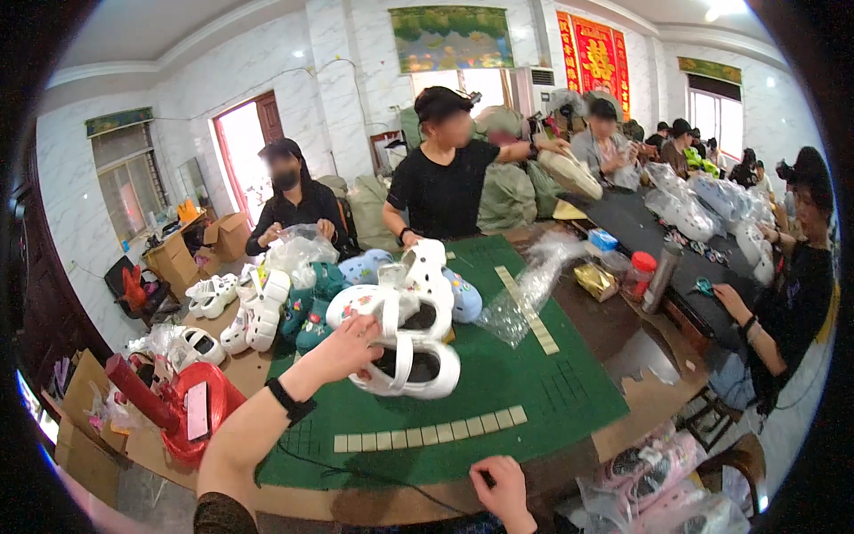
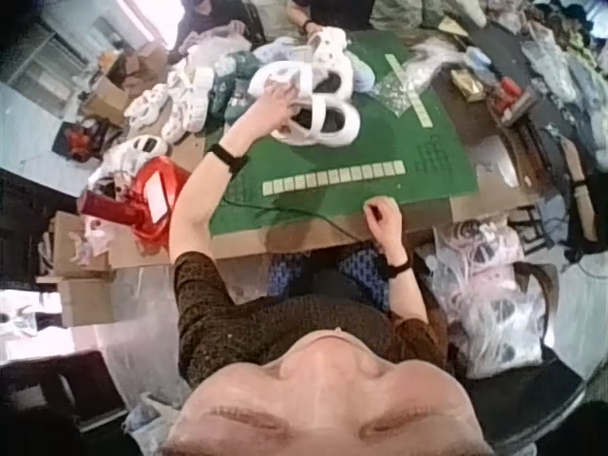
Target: Placing pairs of clogs into plastic bags and sealing them.
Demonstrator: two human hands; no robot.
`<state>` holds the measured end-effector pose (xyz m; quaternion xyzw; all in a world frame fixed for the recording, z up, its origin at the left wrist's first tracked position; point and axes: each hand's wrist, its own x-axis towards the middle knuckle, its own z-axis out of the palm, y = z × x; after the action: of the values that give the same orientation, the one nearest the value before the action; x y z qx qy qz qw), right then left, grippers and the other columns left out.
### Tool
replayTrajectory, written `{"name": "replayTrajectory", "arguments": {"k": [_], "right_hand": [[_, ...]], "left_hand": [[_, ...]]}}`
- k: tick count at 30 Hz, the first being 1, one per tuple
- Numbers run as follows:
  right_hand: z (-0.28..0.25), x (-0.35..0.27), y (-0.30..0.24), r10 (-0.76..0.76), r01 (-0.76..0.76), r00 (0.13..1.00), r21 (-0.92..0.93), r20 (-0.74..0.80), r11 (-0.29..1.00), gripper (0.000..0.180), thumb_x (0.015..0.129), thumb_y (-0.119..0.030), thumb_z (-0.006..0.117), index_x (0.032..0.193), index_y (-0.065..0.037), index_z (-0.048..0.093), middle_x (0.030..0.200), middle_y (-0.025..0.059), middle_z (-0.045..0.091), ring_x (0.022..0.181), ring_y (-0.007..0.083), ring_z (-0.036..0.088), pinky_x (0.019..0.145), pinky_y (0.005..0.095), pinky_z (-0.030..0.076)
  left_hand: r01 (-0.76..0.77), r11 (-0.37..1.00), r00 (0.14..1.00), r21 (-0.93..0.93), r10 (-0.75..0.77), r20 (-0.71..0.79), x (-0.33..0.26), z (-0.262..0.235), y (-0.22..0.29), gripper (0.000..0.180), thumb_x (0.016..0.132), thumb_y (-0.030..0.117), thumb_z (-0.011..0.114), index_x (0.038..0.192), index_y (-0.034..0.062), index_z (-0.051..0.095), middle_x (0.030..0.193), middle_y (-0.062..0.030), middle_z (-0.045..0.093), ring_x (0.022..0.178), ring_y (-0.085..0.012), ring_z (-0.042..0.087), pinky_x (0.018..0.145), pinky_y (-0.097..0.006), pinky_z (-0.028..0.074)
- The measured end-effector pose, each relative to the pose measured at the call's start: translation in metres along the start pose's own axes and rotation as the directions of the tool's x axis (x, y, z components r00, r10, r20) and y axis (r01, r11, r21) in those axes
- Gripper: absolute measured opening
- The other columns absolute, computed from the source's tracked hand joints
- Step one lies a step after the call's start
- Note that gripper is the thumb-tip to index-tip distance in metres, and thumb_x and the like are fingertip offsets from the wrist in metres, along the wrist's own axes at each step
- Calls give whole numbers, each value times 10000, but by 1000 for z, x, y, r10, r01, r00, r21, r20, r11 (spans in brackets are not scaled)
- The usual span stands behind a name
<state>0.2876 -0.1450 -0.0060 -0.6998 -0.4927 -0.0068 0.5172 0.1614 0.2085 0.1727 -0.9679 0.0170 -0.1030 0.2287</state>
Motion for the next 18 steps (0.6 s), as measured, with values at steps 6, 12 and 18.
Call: {"name": "replayTrajectory", "arguments": {"k": [6, 12, 18], "right_hand": [[7, 7, -4, 332, -204, 928, 514, -171, 833, 456, 840, -109, 756, 1256, -64, 575, 1228, 56, 579, 986, 181, 573, 803, 323, 463], [22, -7, -10, 131, -93, 984, 283, -117, 955, 319, 890, -103, 687, 1200, -49, 634, 1198, 79, 619, 1047, 188, 603, 834, 305, 491], [20, -24, -20, 324, -305, 945, 487, 47, 818, 455, 865, -106, 723, 1288, -37, 571, 1201, 102, 609, 1053, 179, 595, 856, 315, 501]], "left_hand": [[-444, 896, 895, -10, 443, -58, -43, -24, 70, 148, 829, 170, 606, 938, 159, 705, 1444, -13, 501, 1376, -234, 399, 1169, -382, 335], [-128, 976, 992, -178, 123, -38, -68, -37, 117, 351, 795, 133, 625, 1142, 146, 676, 1606, -94, 295, 1416, -311, 363, 1117, -441, 389], [416, 669, 843, -616, -538, -16, -147, -44, 174, 632, 843, 215, 731, 1411, 91, 483, 1429, -294, 432, 1346, -461, 408, 1108, -511, 373]]}}
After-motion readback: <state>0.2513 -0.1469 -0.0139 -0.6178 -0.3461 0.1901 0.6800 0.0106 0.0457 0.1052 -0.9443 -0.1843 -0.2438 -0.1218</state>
